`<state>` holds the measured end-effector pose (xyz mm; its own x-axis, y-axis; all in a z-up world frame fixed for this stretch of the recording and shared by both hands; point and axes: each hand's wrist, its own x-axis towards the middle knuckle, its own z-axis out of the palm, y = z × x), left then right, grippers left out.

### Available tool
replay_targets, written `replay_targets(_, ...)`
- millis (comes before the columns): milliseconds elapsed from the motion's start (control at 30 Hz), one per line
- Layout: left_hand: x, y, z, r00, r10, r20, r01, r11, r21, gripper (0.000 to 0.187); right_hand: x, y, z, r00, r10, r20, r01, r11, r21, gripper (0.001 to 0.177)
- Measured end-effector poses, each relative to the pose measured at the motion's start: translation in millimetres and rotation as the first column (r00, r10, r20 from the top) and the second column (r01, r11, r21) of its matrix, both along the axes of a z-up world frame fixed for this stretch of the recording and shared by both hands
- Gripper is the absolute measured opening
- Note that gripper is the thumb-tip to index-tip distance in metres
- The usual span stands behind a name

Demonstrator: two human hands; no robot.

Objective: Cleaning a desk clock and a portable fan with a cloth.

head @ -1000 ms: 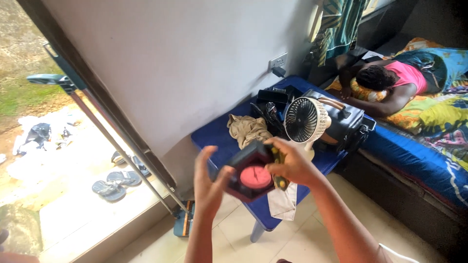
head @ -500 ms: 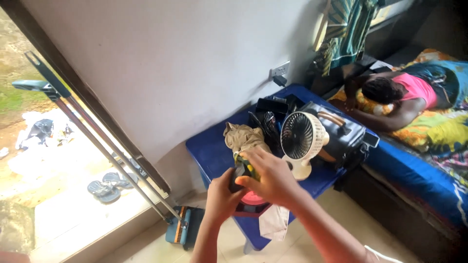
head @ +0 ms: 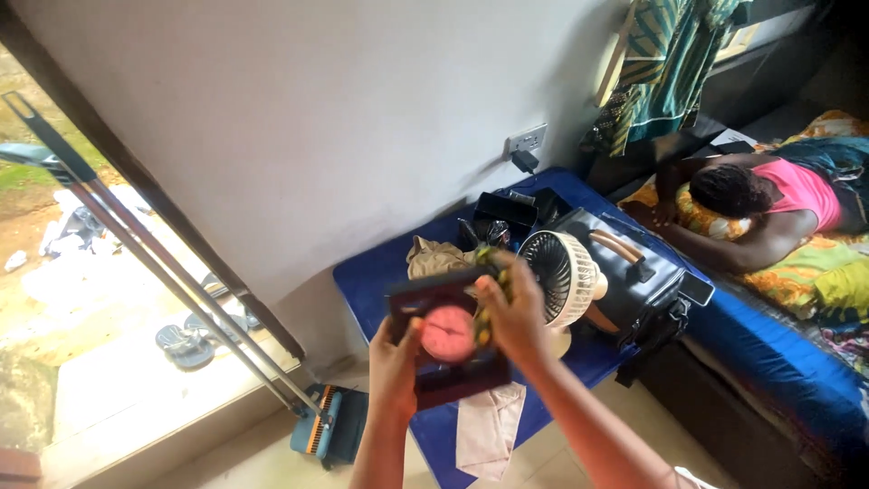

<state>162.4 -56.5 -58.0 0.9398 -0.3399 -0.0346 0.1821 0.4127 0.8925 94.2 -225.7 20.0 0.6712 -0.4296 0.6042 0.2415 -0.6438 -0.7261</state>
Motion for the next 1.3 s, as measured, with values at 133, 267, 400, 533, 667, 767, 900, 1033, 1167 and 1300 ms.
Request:
replay_targets(133,15.2,-3.9,-14.9,0.985,0.172,0.006,-0.17,0.98,-0.107,0.037,-14.9,17.5,-15.4,0.968,0.098,-0.23,0.0,0.919,0.394,0.048)
replay_targets(267,27.6,-0.3,-0.6,0.961,0.266,0.073,-0.249,0.951,-0.182,0.045,-19.3,0.8,-66.7,0.989,0.109,-0.098,-0.096,0.987,0.125,0.042)
replay_targets(400,42.6,5.5,4.2,0.928,0.369,0.06,-0.354,0.919,-0.174,0.056,-12.1,-13.6,-104.0,0.98,0.117,-0.159,-0.1,0.989,0.11,0.031)
replay_targets(533,68.8,15.4,-12.8,0.912,0.383,0.149,-0.368,0.923,-0.115,0.055,18.3,-33.8,-147.2,0.949,0.011,-0.316,0.006,0.999,0.052,0.027)
replay_targets(667,94.7,21.8,-23.1,0.909,0.348,0.229,-0.344,0.937,-0.059,0.051,53.5,-18.1,-100.2,0.977,0.105,-0.186,-0.084,0.99,0.115,0.01)
replay_targets(767,127.2,21.5,-55.2,0.92,0.281,0.274,-0.312,0.947,0.074,0.043,87.8,-0.1,-69.6,0.977,0.2,-0.07,-0.199,0.98,0.018,0.049)
replay_targets(900,153.3,21.9,-48.4,0.926,0.145,0.349,-0.163,0.986,0.024,0.046,134.3,22.4,-59.1,0.847,0.189,-0.497,-0.02,0.946,0.324,0.053)
replay_targets(1033,179.9,37.1,-35.7,0.921,-0.015,0.39,-0.155,0.902,0.402,0.046,185.4,20.8,-103.0,0.894,0.076,-0.441,0.008,0.982,0.186,0.036)
replay_targets(1167,223.7,40.5,-86.1,0.952,-0.087,0.292,-0.08,0.853,0.515,0.05,230.9,9.3,-162.7,0.937,0.098,-0.335,-0.028,0.978,0.208,0.031)
replay_targets(1300,258.0,41.2,-117.1,0.945,-0.165,0.282,-0.07,0.74,0.669,0.064,264.6,-0.9,-201.0,0.821,-0.053,-0.568,0.067,0.998,0.003,0.029)
